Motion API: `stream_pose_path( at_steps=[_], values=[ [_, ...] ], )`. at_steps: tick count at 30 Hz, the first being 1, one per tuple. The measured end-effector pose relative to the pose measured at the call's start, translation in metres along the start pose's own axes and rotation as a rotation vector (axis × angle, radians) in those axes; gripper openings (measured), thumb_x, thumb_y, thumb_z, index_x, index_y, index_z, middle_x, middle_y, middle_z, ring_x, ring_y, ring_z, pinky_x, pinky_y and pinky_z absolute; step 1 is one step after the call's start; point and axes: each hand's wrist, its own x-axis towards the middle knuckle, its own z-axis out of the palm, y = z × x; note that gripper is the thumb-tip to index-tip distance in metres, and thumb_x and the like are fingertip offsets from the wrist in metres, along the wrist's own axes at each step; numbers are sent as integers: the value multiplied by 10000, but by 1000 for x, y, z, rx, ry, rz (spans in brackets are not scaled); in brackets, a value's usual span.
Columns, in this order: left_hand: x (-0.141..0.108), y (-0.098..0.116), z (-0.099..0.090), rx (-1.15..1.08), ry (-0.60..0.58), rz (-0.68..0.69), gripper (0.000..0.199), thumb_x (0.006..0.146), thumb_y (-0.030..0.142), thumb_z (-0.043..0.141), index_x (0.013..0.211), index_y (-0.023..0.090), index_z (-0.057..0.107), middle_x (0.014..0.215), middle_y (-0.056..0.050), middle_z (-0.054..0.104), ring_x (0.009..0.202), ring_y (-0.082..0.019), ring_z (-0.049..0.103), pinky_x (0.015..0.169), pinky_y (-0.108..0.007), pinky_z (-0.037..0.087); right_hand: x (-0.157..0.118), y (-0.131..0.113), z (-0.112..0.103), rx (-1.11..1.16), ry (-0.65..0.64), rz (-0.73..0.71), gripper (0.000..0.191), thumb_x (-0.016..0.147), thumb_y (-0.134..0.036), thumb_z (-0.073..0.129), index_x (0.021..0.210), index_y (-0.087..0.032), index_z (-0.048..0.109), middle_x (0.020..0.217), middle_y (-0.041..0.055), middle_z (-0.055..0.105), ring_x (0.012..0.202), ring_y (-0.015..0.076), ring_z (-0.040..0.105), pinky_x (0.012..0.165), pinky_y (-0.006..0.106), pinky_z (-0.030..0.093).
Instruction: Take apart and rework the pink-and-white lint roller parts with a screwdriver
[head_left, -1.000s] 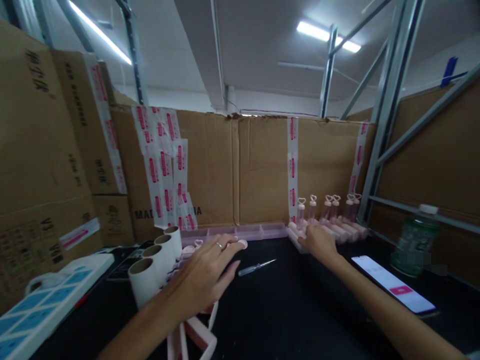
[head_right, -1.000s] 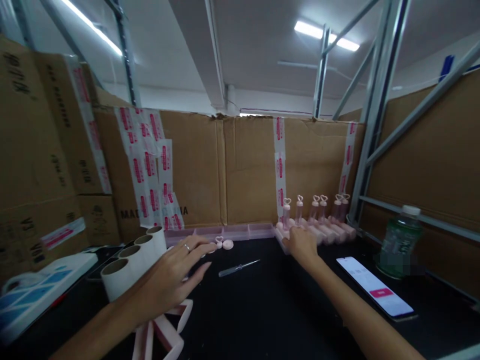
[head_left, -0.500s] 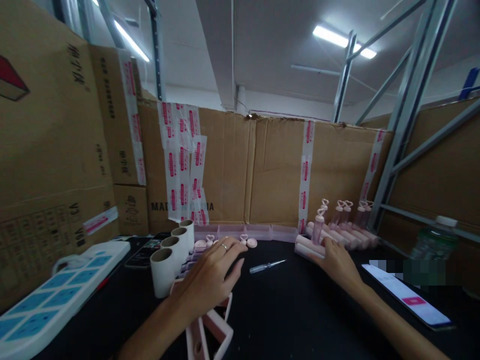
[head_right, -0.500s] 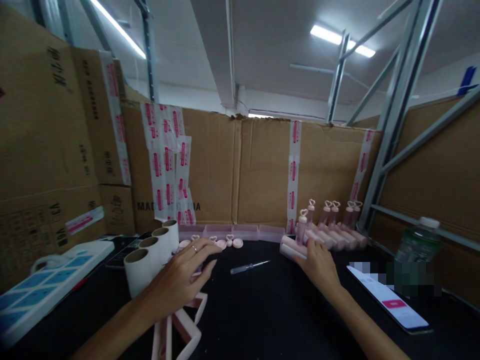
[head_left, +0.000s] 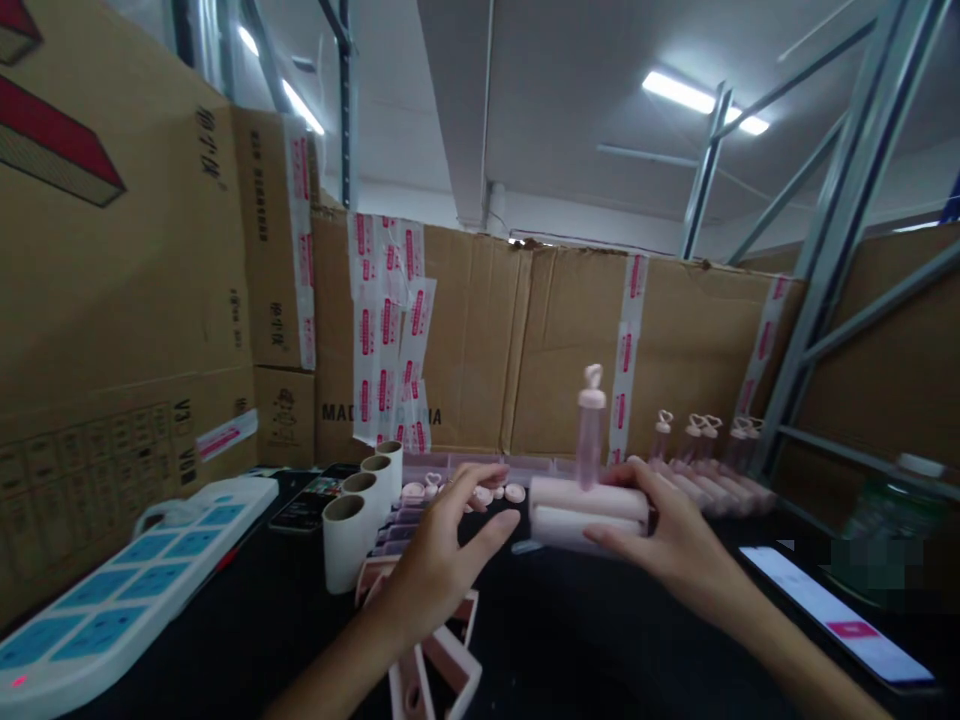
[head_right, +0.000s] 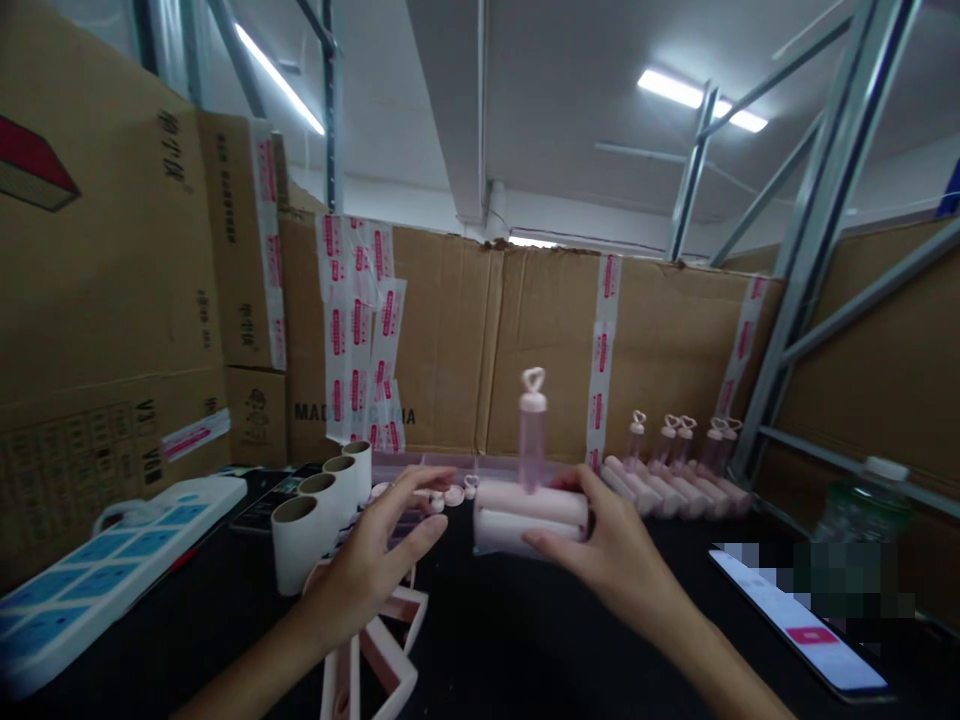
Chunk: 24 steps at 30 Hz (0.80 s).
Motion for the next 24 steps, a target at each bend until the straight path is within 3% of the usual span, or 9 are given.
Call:
stream_pose_path(
  at_steps=[3,5,9,12,15,19,22,24],
  values=[
    [1,-4,4,-281,-91,-74,441,918,465,610,1271,202,581,1284,-110,633,1188,-281,592,1022,-417,458,6,-44,20,205,-143,-40,441,823,-481,787,1093,-212,566,930,16,633,779,213,598,623,258,473],
    [0,-6,7,-363,-95,-116,352,909,461,630,1131,189,652,1142,-90,693,1108,-269,635,965,-367,488,9,-56,34,298,-177,-51,487,805,-447,815,1138,-217,543,934,7,643,780,207,603,631,253,478],
    [-2,-5,9,-326,26,-148,318,894,477,641,871,164,694,854,-52,686,882,-237,648,772,-298,497,14,-55,51,408,-169,-44,627,783,-429,840,1249,-224,473,1016,28,654,863,224,629,700,275,517],
    [0,-9,4,-348,141,-178,377,897,526,633,937,154,679,833,-45,674,763,-197,620,648,-262,477,8,-43,54,413,-176,-26,637,792,-476,839,1253,-228,477,1040,33,652,909,235,644,753,300,543],
    [4,-16,-7,-382,301,-199,427,919,575,591,1047,170,638,840,-25,652,707,-162,578,574,-223,445,-4,-18,45,309,-145,21,579,836,-504,794,1258,-226,511,1023,31,647,925,239,645,777,318,549],
    [9,-21,-16,-365,450,-194,419,894,581,634,1035,187,640,821,-4,629,710,-144,553,571,-196,430,-12,45,10,24,38,107,437,920,-556,653,1164,-199,590,1092,75,638,1022,269,617,873,379,525],
    [10,-18,-14,-309,463,-205,425,875,598,647,969,184,660,775,-4,635,696,-151,554,571,-202,433,-7,101,-25,-290,241,216,362,924,-464,699,1071,-145,610,1101,106,621,1037,292,592,972,479,463],
    [10,-17,-11,-303,435,-223,441,857,613,657,961,184,668,773,-13,652,710,-168,573,578,-212,447,-1,131,-39,-465,292,284,297,976,-398,697,1075,-130,619,1116,97,604,1055,283,585,969,490,473]
  ],
)
